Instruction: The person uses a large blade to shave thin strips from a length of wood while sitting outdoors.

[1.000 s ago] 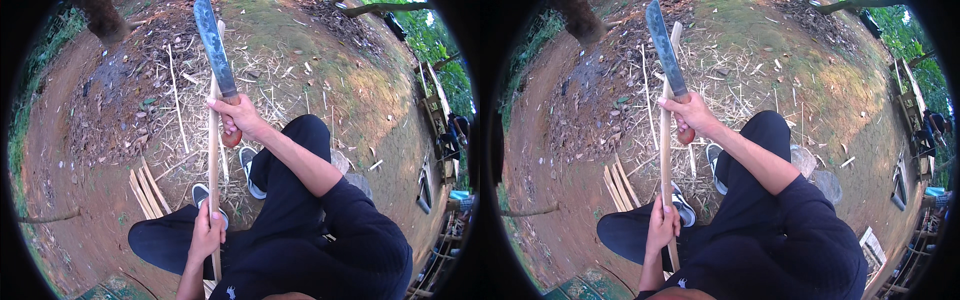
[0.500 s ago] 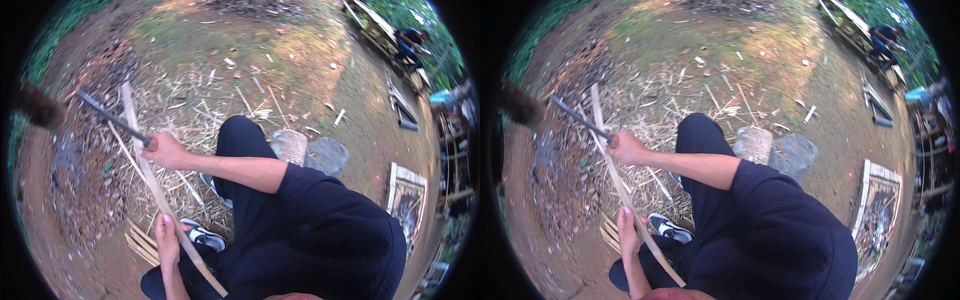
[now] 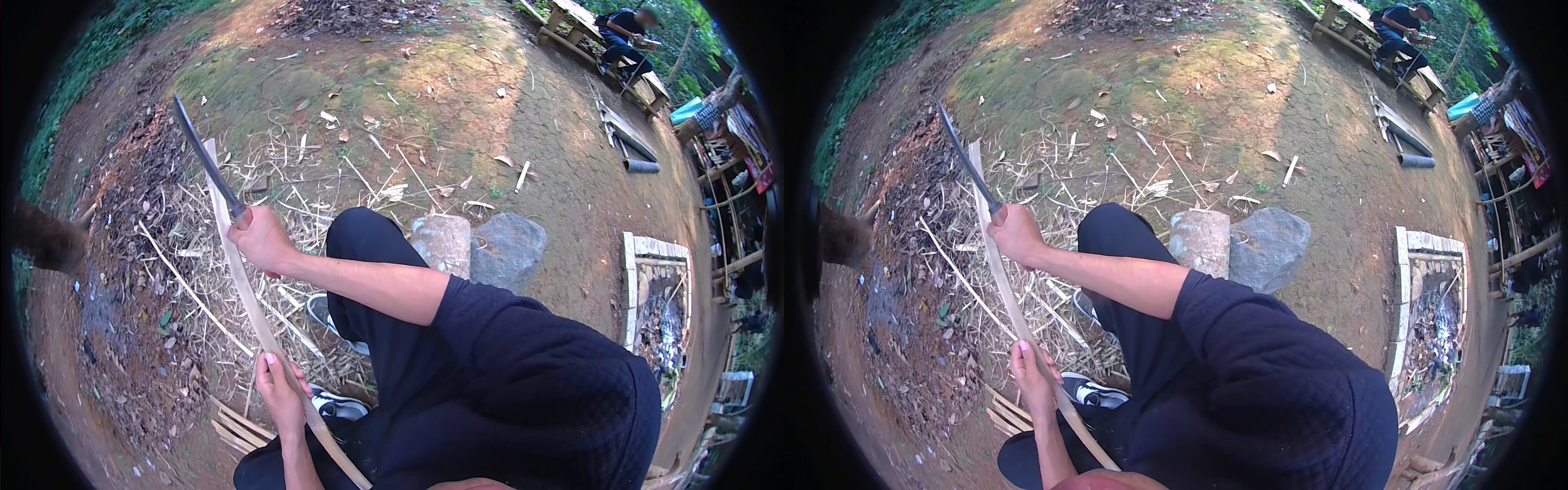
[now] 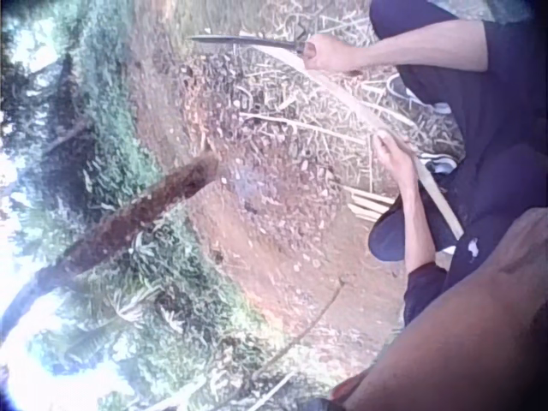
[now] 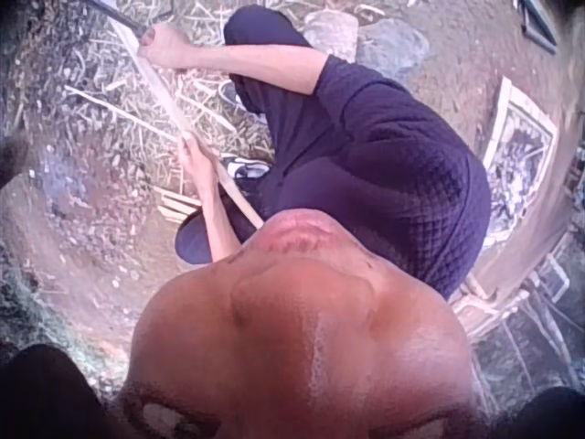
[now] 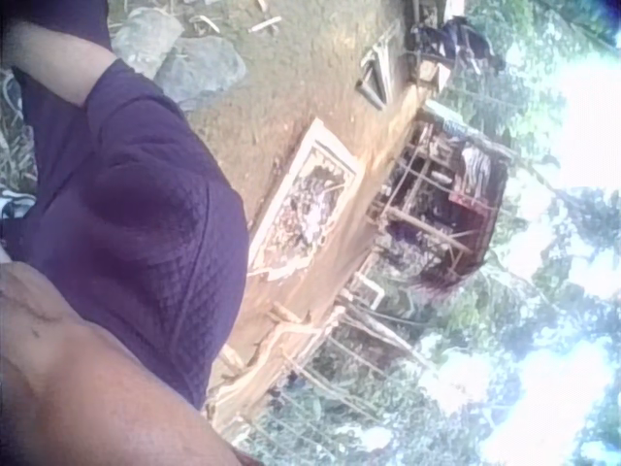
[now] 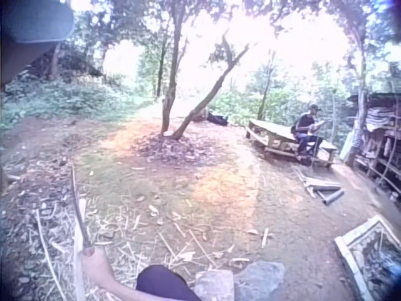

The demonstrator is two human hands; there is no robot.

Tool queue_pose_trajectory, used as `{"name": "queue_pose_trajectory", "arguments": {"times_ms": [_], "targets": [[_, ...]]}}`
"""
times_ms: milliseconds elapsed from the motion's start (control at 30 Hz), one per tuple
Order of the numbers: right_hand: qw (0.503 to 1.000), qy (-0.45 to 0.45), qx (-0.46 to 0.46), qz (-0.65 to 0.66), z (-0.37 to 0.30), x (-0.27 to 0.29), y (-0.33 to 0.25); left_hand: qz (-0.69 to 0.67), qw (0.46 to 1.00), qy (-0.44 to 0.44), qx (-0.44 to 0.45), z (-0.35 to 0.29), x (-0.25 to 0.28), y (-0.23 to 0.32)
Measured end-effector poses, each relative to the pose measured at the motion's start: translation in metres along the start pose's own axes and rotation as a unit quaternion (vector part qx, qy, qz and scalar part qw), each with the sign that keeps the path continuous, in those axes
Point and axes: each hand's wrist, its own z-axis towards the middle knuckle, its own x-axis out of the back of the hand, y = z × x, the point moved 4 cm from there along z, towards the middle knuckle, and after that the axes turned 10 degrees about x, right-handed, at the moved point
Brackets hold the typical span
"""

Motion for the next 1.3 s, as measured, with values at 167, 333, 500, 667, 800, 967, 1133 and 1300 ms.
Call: {"name": "queue_pose_trajectory", "arguments": {"times_ms": [167, 333, 500, 667, 800, 967, 1133, 1300], "targets": [[0.999, -0.001, 0.006, -0.039, 0.001, 0.004, 0.003, 0.025, 1.000, 0.017, -0.007, 0.001, -0.006, -0.004], [0.994, -0.011, 0.034, -0.104, -0.001, -0.003, 0.005, 0.034, 0.999, 0.020, -0.011, 0.003, 0.000, -0.010], [0.987, -0.027, 0.081, -0.136, -0.004, -0.009, 0.005, 0.051, 0.998, 0.029, -0.016, -0.001, 0.005, -0.011], [0.989, -0.051, 0.080, -0.116, -0.007, -0.014, 0.004, 0.049, 0.998, 0.043, -0.005, -0.007, 0.011, -0.016], [0.991, -0.045, 0.081, -0.092, -0.008, -0.018, 0.008, 0.046, 0.998, 0.045, -0.003, -0.009, 0.015, -0.018], [0.990, -0.102, 0.040, -0.094, -0.011, -0.020, 0.000, 0.048, 0.997, 0.052, -0.001, -0.009, 0.017, -0.014], [0.987, -0.125, 0.031, -0.092, -0.013, -0.022, 0.001, 0.040, 0.998, 0.047, -0.005, -0.008, 0.017, -0.015], [0.988, -0.125, 0.038, -0.082, -0.014, -0.022, 0.006, 0.032, 0.999, 0.037, -0.003, -0.007, 0.014, -0.016]]}}
